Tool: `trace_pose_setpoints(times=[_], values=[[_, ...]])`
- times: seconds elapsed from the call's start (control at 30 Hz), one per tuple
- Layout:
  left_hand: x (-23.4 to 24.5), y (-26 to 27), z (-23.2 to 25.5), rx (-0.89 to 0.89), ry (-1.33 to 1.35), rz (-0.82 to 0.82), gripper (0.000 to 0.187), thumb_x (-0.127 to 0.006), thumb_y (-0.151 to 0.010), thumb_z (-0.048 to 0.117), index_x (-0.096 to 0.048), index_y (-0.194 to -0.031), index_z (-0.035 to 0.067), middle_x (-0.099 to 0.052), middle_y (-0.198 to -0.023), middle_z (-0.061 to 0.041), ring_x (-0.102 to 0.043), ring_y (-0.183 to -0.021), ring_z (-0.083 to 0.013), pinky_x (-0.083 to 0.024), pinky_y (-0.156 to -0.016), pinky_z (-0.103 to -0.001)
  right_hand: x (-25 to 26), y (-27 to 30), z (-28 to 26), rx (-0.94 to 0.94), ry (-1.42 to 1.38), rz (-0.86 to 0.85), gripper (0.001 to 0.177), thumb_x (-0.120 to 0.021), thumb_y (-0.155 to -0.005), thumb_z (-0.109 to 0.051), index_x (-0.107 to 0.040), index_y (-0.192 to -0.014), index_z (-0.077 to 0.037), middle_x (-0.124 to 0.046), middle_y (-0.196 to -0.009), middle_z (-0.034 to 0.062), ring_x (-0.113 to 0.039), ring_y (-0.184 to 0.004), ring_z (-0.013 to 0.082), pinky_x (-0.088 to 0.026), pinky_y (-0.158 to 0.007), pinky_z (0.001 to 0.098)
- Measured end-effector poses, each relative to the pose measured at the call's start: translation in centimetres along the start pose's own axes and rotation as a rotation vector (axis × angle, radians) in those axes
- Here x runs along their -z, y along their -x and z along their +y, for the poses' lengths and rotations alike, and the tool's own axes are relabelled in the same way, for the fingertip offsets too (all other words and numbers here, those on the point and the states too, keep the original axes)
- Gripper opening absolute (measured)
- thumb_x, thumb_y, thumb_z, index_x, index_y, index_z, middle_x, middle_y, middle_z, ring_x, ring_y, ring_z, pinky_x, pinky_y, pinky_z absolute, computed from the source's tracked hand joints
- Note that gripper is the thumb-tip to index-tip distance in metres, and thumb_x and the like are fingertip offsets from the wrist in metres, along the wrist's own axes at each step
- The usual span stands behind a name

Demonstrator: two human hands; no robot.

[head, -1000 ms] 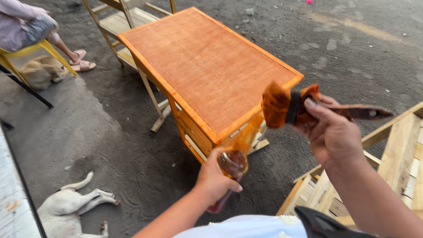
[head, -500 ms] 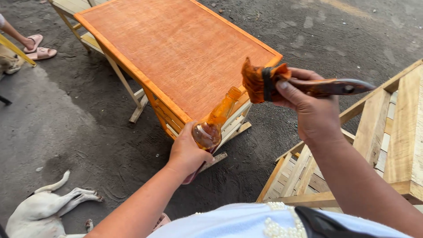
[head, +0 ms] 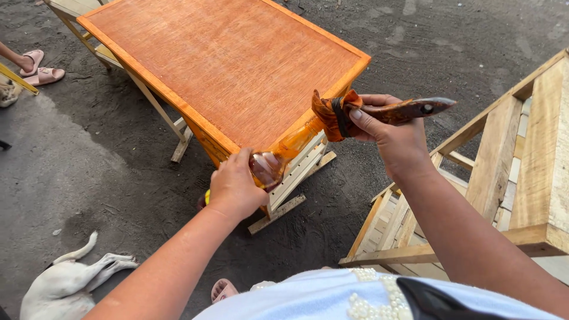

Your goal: Staining a wooden table using a brush and wood stain from a bottle.

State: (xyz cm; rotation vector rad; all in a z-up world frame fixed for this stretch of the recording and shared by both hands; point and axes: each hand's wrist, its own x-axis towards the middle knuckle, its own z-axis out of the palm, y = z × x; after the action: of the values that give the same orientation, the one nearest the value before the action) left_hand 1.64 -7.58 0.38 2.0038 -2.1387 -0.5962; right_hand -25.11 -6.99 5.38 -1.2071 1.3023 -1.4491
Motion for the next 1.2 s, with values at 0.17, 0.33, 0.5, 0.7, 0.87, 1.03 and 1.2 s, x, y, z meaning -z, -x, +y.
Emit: trace_pose_setpoints(times=[0.17,0.33,0.5,0.7,0.87,1.03,1.2], values=[[-0.2,-0.4,-0.9,-0.093,-0.082,0.07,0.09,-0.087,-0.062,0.023,-0.046,-0.141,0.012,-0.058,-0.13,-0.012,-0.054,-0.127,-0.0306,-0.042,-0.107,-0.044,0.5,0.0,0.9,-0.042,-0.035,-0.011,0.032,-0.074,-0.09,-0.012,-0.068,-0.118,0.001,-0.076,-0.108,0.0132,-0.076,-0.093,0.0206,-0.066,-0.079,0.0321],[1.1,-0.6,-0.5,-0.128,-0.175,0.042,0.082,-0.086,-0.064,0.025,-0.05,-0.136,0.013,-0.06,-0.127,-0.013,-0.056,-0.124,-0.0335,-0.045,-0.103,-0.045,0.6,0.9,2.8,-0.098,0.002,-0.03,0.026,-0.074,-0.088,-0.01,-0.069,-0.111,0.001,-0.077,-0.107,0.0113,-0.078,-0.094,0.019,-0.067,-0.082,0.0308],[3.1,0.0,0.8,-0.074,-0.367,-0.182,0.084,-0.091,-0.053,0.019,-0.053,-0.128,0.014,-0.061,-0.127,-0.012,-0.058,-0.124,-0.0338,-0.049,-0.102,-0.045,0.6,1.8,5.4,-0.263,-0.074,0.074,0.025,-0.074,-0.086,-0.011,-0.07,-0.11,-0.005,-0.075,-0.103,0.0093,-0.075,-0.091,0.0214,-0.063,-0.08,0.0369],[3.6,0.9,1.5,-0.056,-0.447,-0.248,0.085,-0.091,-0.055,0.019,-0.052,-0.13,0.015,-0.061,-0.127,-0.012,-0.058,-0.125,-0.0328,-0.048,-0.103,-0.044,0.6,2.9,6.0,-0.301,-0.074,0.089,0.028,-0.075,-0.088,-0.013,-0.069,-0.114,-0.003,-0.075,-0.104,0.0078,-0.075,-0.094,0.0189,-0.064,-0.08,0.0351],[3.6,1.5,1.7,-0.03,-0.471,-0.267,0.088,-0.092,-0.056,0.02,-0.05,-0.133,0.015,-0.06,-0.129,-0.012,-0.057,-0.126,-0.0324,-0.047,-0.104,-0.045,0.6,3.3,6.4,-0.314,-0.122,0.097,0.028,-0.075,-0.088,-0.013,-0.069,-0.113,-0.003,-0.075,-0.104,0.0094,-0.075,-0.093,0.0203,-0.064,-0.078,0.036],[3.5,1.8,1.8,-0.027,-0.484,-0.271,0.091,-0.093,-0.055,0.021,-0.049,-0.134,0.014,-0.06,-0.13,-0.012,-0.057,-0.126,-0.0332,-0.048,-0.104,-0.045,0.9,3.4,6.5,-0.326,-0.146,0.105,0.028,-0.075,-0.087,-0.013,-0.07,-0.112,-0.003,-0.075,-0.104,0.0091,-0.076,-0.093,0.0196,-0.066,-0.078,0.0351],[3.1,1.7,1.9,-0.025,-0.464,-0.261,0.092,-0.093,-0.055,0.021,-0.048,-0.134,0.014,-0.06,-0.131,-0.012,-0.058,-0.126,-0.0337,-0.049,-0.104,-0.045,1.2,3.4,6.0,-0.332,-0.155,0.117,0.027,-0.074,-0.088,-0.013,-0.07,-0.113,-0.003,-0.076,-0.103,0.0106,-0.075,-0.093,0.0207,-0.064,-0.077,0.0365]])
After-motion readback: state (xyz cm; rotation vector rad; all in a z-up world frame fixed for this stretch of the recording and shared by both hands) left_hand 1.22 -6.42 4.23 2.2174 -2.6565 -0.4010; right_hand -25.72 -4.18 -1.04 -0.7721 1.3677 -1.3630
